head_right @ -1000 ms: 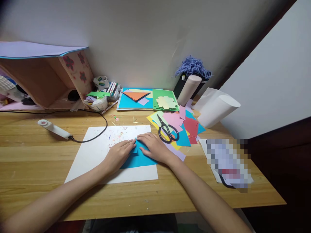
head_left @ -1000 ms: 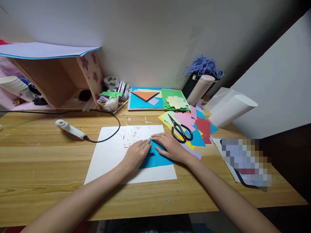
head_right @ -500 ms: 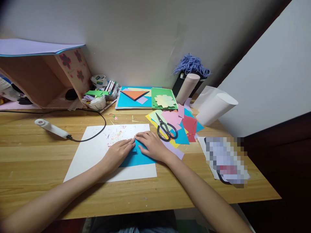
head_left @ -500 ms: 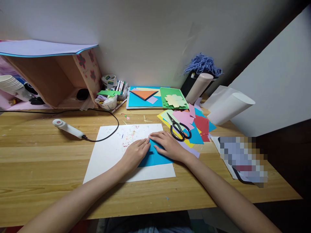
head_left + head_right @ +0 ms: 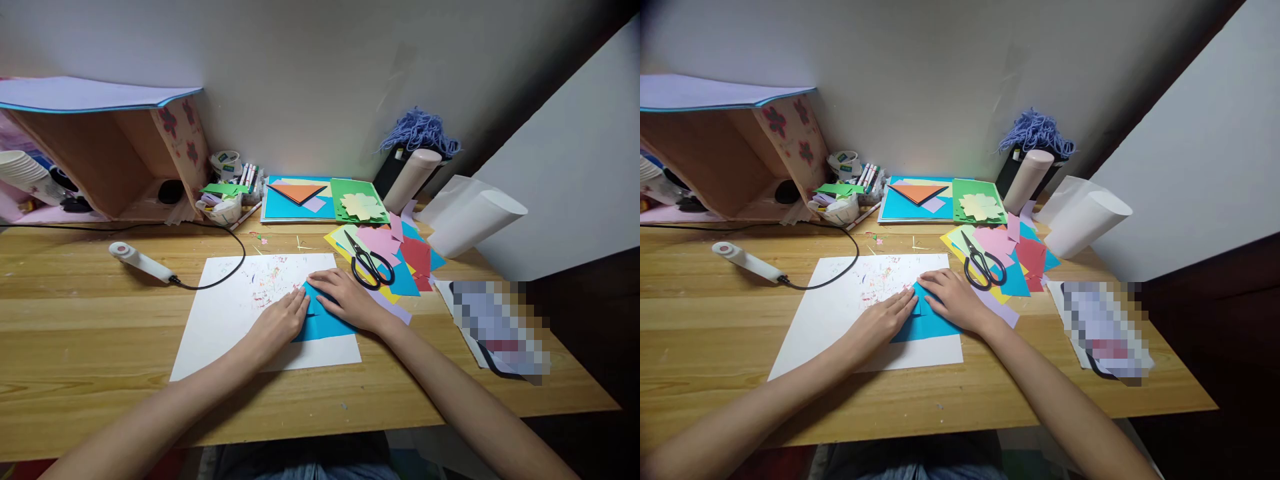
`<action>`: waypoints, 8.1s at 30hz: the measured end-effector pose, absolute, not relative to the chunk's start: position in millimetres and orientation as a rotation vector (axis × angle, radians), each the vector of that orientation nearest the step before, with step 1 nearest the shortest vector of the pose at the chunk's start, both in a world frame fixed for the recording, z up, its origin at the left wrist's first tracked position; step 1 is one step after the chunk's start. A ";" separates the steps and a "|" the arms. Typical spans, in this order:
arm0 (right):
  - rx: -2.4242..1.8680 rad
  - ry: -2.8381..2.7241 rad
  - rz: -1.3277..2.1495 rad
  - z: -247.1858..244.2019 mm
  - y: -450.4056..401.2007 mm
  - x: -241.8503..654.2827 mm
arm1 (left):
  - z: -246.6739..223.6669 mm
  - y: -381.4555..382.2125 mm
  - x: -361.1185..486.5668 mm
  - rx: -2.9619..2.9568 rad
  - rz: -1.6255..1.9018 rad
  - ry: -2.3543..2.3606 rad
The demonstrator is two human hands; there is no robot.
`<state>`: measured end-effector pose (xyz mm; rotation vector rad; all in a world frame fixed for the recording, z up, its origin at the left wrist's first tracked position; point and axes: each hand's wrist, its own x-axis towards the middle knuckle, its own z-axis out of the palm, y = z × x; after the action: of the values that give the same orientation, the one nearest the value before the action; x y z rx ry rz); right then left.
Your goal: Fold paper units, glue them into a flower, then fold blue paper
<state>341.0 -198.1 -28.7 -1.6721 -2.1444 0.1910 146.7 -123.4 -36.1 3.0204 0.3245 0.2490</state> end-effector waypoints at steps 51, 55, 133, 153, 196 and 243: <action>-1.721 -2.036 0.138 -32.1 -196.9 334.2 | -13.4 -143.5 145.8 2.950 0.180 0.927; -1.707 -2.071 0.173 -30.2 -197.1 337.7 | -16.3 -130.7 145.5 2.726 0.282 0.958; -1.739 -1.955 0.330 -27.9 -198.7 350.7 | -19.8 -124.1 147.4 2.627 0.226 0.971; -1.892 -1.967 0.284 -23.4 -200.0 343.2 | -23.8 -125.7 151.4 2.709 0.193 1.025; -1.355 -2.429 0.001 -28.4 -205.3 333.3 | -16.9 -90.2 144.4 2.781 -0.064 0.328; -1.532 -2.011 0.649 -13.9 -217.2 390.7 | -6.9 -80.4 140.7 2.703 -0.222 0.228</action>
<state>390.7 -217.2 -13.9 -1.5317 -2.0110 0.6494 140.7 -80.4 -6.9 2.7034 0.2277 -0.2222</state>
